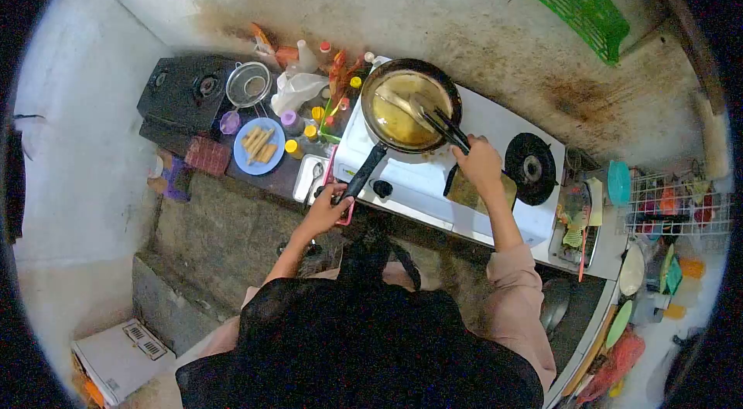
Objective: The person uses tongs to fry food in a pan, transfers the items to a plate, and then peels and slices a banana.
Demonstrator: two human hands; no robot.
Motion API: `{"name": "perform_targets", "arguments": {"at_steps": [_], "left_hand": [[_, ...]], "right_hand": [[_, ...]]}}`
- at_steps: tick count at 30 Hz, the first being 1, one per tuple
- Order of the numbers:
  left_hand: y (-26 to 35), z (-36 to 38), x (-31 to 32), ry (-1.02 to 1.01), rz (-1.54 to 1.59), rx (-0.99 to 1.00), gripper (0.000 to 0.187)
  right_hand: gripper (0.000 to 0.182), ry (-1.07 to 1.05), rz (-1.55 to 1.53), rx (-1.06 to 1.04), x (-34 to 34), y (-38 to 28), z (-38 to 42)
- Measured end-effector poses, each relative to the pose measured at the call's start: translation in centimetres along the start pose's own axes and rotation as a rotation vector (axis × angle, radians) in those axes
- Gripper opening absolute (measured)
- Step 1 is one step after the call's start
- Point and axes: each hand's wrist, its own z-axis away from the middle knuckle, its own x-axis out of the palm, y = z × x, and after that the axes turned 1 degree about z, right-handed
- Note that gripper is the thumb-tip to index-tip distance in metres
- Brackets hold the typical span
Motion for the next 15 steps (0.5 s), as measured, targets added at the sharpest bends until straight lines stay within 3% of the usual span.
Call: {"name": "perform_targets", "arguments": {"at_steps": [1,4,7,10,15], "left_hand": [[-0.5,0.0,0.2,0.004,0.013,-0.004,0.039],[-1.2,0.0,0.4,0.002,0.085,-0.036,0.036],[-0.9,0.2,0.3,-0.017,0.096,-0.077,0.036],[-1.2,0.0,0.5,-0.008,0.121,-0.103,0.035],[-1.4,-0.1,0.5,0.020,0.076,-0.084,0.033]], "right_hand": [[0.041,0.028,-0.005,-0.026,0.0,0.5,-0.1],[0.043,-0.324,-0.295,0.164,-2.1,1.4,0.0],[0.045,-0.540,-0.660,0.324,-2.8,1.8,0.9],[0.047,-0.593,-0.699,0.336,-1.8,2.1,0.9],[0.049,-0.483,-0.642,0.353,0.3,4.0,-1.2]]}}
